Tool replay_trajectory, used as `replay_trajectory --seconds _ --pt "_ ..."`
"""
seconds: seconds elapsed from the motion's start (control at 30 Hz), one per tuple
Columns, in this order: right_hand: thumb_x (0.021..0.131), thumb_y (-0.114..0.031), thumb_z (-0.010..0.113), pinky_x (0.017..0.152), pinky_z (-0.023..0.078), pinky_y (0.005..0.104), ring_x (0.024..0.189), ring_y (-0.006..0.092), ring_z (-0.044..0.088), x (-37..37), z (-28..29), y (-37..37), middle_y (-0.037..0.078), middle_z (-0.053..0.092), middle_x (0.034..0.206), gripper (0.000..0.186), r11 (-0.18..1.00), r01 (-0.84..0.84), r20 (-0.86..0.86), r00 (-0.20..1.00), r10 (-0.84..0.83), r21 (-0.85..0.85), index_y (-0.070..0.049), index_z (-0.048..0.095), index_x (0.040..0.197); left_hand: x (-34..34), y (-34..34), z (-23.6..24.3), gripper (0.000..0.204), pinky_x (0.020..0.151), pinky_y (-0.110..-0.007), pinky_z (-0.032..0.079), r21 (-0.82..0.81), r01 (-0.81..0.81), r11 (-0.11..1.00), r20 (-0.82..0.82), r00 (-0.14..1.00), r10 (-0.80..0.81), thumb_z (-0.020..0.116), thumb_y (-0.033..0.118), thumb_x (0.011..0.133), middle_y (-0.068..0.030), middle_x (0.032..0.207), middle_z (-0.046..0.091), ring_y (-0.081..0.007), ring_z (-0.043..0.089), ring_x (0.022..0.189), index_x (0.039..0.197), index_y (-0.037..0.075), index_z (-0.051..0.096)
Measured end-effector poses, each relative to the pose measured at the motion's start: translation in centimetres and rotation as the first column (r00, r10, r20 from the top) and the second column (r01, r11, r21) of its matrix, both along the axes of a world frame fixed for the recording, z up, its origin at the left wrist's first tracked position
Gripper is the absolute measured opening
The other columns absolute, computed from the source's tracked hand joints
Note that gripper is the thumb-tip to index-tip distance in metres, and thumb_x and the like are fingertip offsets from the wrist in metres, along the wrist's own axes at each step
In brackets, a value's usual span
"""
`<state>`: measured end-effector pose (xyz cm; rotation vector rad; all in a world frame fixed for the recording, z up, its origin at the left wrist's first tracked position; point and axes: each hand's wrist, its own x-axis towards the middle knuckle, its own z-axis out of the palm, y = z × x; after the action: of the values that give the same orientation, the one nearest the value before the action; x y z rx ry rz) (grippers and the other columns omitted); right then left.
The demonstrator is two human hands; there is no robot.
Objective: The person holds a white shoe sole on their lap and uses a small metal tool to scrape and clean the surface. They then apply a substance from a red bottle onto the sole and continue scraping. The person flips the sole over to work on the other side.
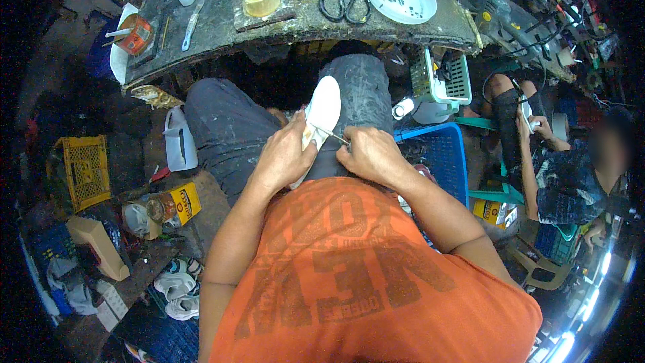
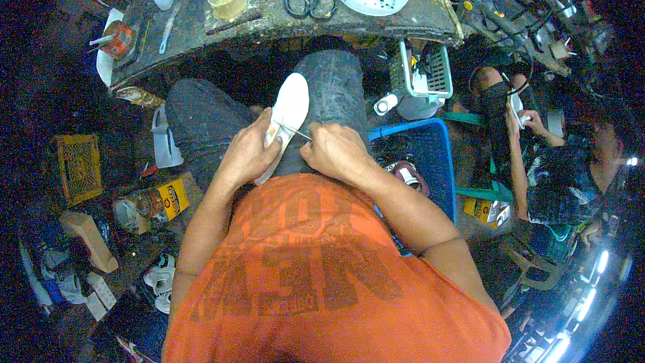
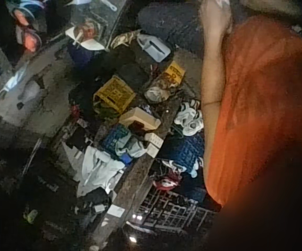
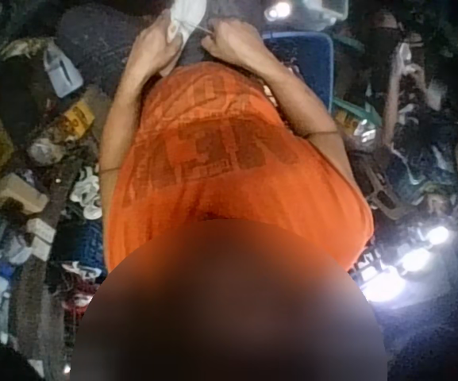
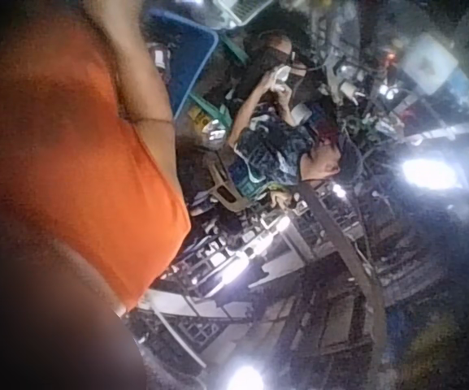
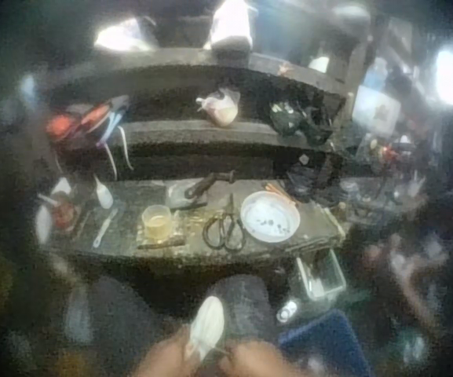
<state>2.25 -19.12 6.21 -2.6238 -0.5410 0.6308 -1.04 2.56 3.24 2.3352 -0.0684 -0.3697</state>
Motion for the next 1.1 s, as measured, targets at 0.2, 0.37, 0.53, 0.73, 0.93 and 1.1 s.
replay_trajectory --seconds 0.2,0.37,0.53,0.73,0.93,1.1 --pt "0.088 -0.027 0.066 0.083 0.059 0.055 0.087 0.0477 0.074 -0.5 -0.1 -0.1 0.032 0.073 0.087 0.033 1.0 -0.019 0.026 0.999 0.019 -0.008 0.005 0.071 0.094 0.2 0.2 -0.7 0.071 0.103 -0.056 0.052 0.002 -0.01 1.0 0.012 1.0 0.01 0.063 0.025 0.094 -0.0374 0.124 0.067 -0.0539 0.066 0.115 0.153 -0.009 0.043" --pt "0.088 -0.027 0.066 0.083 0.059 0.0557 0.086 0.0479 0.074 -0.7 -0.1 0.1 0.032 0.073 0.086 0.034 0.998 -0.054 0.03 0.998 0.054 -0.01 0.006 0.071 0.095 0.7 0.3 0.3 0.071 0.111 -0.054 0.049 -0.042 0.01 0.999 -0.102 0.995 -0.015 0.061 0.021 0.094 -0.0398 0.145 0.054 -0.0525 0.062 0.125 0.149 -0.019 0.042" --pt "0.087 -0.027 0.067 0.082 0.058 0.0556 0.085 0.0481 0.074 -0.4 -0.1 0.0 0.032 0.073 0.085 0.034 1.0 -0.003 0.035 0.999 0.002 0.025 0.006 0.071 0.094 0.5 0.1 0.8 0.07 0.111 -0.054 0.049 -0.003 0.012 1.0 -0.093 0.996 -0.012 0.06 0.022 0.095 -0.0396 0.145 0.054 -0.0527 0.062 0.125 0.149 -0.019 0.042" --pt "0.086 -0.026 0.065 0.082 0.06 0.0576 0.084 0.0484 0.075 -0.3 0.0 0.0 0.032 0.074 0.088 0.033 0.999 -0.041 0.035 0.999 0.041 0.014 0.005 0.071 0.093 0.2 0.2 -0.6 0.071 0.102 -0.057 0.053 0.006 -0.008 1.0 -0.002 1.0 0.008 0.061 0.025 0.093 -0.0385 0.121 0.068 -0.0533 0.067 0.113 0.153 -0.009 0.043" --pt "0.086 -0.026 0.066 0.082 0.06 0.057 0.085 0.048 0.075 -0.4 -0.1 0.1 0.032 0.074 0.088 0.033 0.999 -0.041 0.048 0.998 0.041 0.004 0.005 0.072 0.092 0.1 0.0 -0.9 0.072 0.105 -0.055 0.052 0.015 -0.015 1.0 0.049 0.999 0.015 0.062 0.024 0.093 -0.0377 0.13 0.065 -0.0518 0.066 0.118 0.153 -0.01 0.042" --pt "0.086 -0.027 0.068 0.082 0.059 0.0555 0.085 0.0482 0.074 -0.3 -0.3 0.0 0.033 0.072 0.085 0.034 0.999 -0.011 0.044 0.999 0.009 0.033 0.006 0.072 0.094 0.1 0.0 0.1 0.072 0.112 -0.051 0.048 0.015 0.022 1.0 -0.051 0.998 -0.021 0.06 0.021 0.096 -0.0382 0.151 0.049 -0.0505 0.06 0.13 0.152 -0.018 0.038"
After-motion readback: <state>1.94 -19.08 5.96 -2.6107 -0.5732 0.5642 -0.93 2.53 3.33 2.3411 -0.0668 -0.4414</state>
